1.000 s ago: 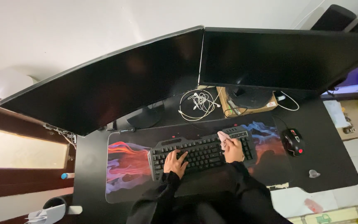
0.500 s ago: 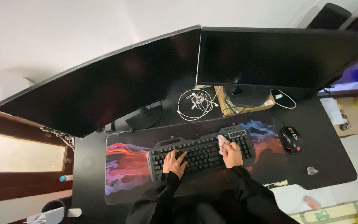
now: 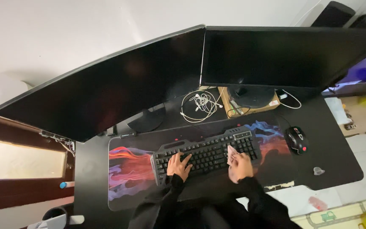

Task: Cleaning a computer keyboard using a soft cloth.

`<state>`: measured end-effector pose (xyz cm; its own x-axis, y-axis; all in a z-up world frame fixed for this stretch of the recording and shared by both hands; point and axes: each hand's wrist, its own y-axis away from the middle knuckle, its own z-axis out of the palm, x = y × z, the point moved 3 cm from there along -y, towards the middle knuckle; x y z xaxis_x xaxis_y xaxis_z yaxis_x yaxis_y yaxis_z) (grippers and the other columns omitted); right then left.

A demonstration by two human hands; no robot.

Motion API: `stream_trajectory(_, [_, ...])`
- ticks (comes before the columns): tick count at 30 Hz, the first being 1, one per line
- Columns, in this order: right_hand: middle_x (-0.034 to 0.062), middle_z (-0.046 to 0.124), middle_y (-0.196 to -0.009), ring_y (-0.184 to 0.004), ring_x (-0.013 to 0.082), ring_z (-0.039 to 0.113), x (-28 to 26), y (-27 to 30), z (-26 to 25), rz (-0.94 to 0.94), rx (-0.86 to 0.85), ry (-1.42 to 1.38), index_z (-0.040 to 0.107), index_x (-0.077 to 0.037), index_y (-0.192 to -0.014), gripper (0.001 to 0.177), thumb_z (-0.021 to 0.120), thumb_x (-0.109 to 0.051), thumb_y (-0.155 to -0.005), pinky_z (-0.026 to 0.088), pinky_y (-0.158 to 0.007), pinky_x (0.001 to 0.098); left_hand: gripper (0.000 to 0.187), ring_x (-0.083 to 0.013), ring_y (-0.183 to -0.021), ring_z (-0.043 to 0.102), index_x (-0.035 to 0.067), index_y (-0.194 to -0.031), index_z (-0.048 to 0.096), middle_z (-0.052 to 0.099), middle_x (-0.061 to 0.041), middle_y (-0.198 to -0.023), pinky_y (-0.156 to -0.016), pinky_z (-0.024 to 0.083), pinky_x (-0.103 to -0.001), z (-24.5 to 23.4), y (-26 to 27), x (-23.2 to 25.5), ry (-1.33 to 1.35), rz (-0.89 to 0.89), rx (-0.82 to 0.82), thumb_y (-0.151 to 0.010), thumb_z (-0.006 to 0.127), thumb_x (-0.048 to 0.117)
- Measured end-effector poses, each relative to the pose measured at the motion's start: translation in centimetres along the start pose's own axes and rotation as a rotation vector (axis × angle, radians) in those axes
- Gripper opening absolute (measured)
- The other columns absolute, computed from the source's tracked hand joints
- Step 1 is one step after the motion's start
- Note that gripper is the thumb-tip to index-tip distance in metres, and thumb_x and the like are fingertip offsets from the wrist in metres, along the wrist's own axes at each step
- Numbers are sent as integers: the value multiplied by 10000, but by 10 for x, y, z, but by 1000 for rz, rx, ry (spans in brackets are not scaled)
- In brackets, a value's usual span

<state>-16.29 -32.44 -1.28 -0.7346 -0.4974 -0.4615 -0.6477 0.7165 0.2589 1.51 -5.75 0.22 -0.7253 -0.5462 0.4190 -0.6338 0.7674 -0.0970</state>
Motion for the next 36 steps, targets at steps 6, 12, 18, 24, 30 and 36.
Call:
stream_trajectory(6, [82,633,-1053,-1030,331,624,18,13,-3,-724,344,-135,701,-50,-1003,212,655,-18,-799,538,-862,427,488,-342,-1222,511,238,-1347,659,552,-113,-1298,-1009,439,-474,-8,-1,5,54,23,41,-877,750,336])
stream_trajectory(12, [63,646,-1023,-970,315,631,-2,28,-16,-770,196,-59,702,-67,-911,166,698,-53,-747,544,-814,414,507,-345,-1192,518,232,-1334,662,558,-113,-1261,-996,431,-480,-10,-4,2,18,28,42,-849,763,342])
stream_trajectory(18, [99,681,-928,-922,340,663,20,-6,43,-301,471,-99,755,-109,-869,68,712,-124,-818,539,-791,450,521,-323,-1189,525,248,-1356,657,565,-93,-1264,-1000,442,-469,-9,1,-6,44,0,-10,-854,758,343])
stream_trajectory(24, [119,682,-1004,-940,343,673,-61,-20,17,-288,531,-369,750,-80,-1021,194,676,-123,-847,546,-818,439,524,-341,-1283,493,158,-1370,652,551,-103,-1377,-1032,439,-469,-1,12,-19,80,66,42,-868,744,274])
stream_trajectory(30, [123,648,-1132,-942,341,646,-73,-41,48,-479,286,-63,734,-47,-1102,206,649,-105,-924,534,-786,437,418,-310,-1310,494,142,-1241,704,554,-79,-1409,-1044,436,-466,2,30,-30,100,45,31,-837,742,245])
stream_trajectory(36, [53,663,-1101,-994,293,669,-64,-49,38,-735,197,-7,744,-72,-1041,161,625,-83,-934,546,-830,414,416,-314,-1345,481,137,-1254,707,539,-81,-1457,-1069,424,-467,-1,39,-37,84,81,83,-855,731,252])
